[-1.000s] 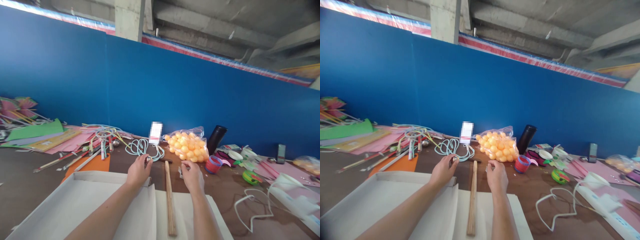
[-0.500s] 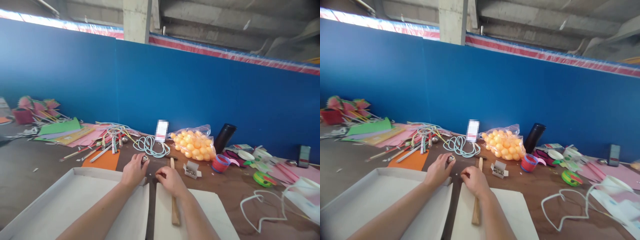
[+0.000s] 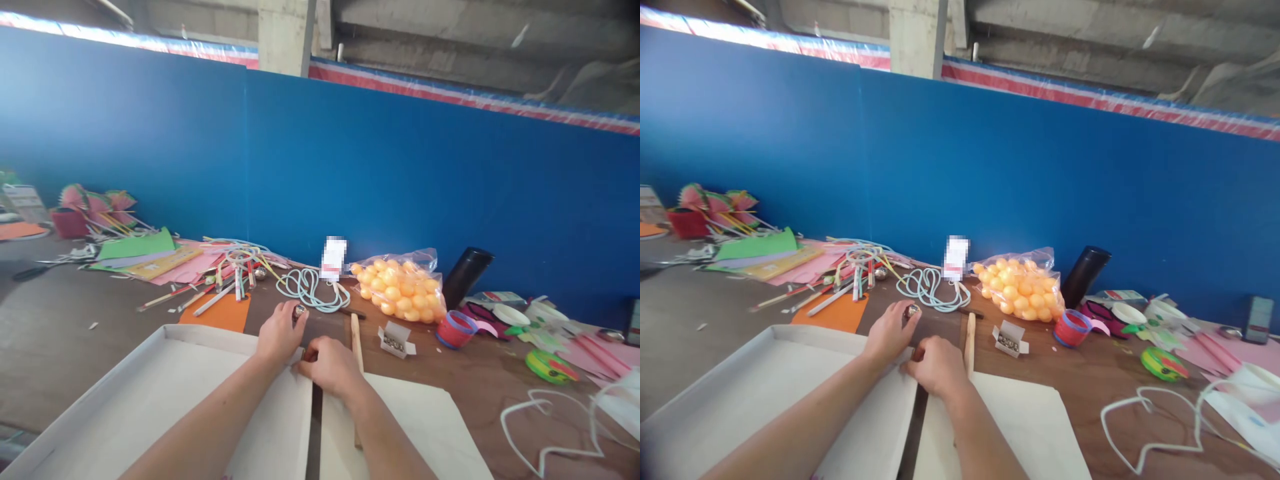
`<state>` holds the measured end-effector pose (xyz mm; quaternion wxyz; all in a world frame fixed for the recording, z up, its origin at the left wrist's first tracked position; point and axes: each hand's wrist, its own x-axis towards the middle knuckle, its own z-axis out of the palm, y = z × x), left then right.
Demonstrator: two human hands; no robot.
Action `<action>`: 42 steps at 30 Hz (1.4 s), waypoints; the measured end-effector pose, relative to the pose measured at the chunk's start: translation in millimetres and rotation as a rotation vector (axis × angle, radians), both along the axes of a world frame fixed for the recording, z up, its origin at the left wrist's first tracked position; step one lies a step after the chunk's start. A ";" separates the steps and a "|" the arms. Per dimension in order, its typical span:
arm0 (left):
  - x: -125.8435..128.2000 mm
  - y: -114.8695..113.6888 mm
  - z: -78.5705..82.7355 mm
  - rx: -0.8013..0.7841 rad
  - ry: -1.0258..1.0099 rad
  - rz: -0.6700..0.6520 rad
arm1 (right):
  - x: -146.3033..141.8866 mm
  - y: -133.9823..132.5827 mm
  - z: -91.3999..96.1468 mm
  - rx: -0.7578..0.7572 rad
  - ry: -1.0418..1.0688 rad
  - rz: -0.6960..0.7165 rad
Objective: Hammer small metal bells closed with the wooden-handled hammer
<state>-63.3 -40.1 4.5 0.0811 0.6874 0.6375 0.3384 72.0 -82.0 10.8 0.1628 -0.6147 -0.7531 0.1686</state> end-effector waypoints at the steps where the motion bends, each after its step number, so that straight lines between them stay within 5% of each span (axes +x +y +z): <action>1: -0.1 0.2 0.1 -0.005 -0.003 -0.003 | -2.4 -0.9 0.0 0.030 -0.015 -0.015; 12: 0.1 0.9 1.7 -0.054 -0.014 -0.020 | -9.6 -10.4 -3.3 0.094 -0.003 -0.002; 23: -1.9 4.6 -1.3 -0.065 -0.069 -0.025 | 20.3 16.0 -10.2 0.060 0.435 -0.092; 34: -1.1 5.2 -1.2 -0.091 -0.045 -0.023 | 3.9 14.8 -7.5 0.179 -0.150 0.015; 42: 1.6 3.7 1.1 -0.114 0.037 -0.003 | -1.2 13.3 -11.2 0.192 -0.187 -0.031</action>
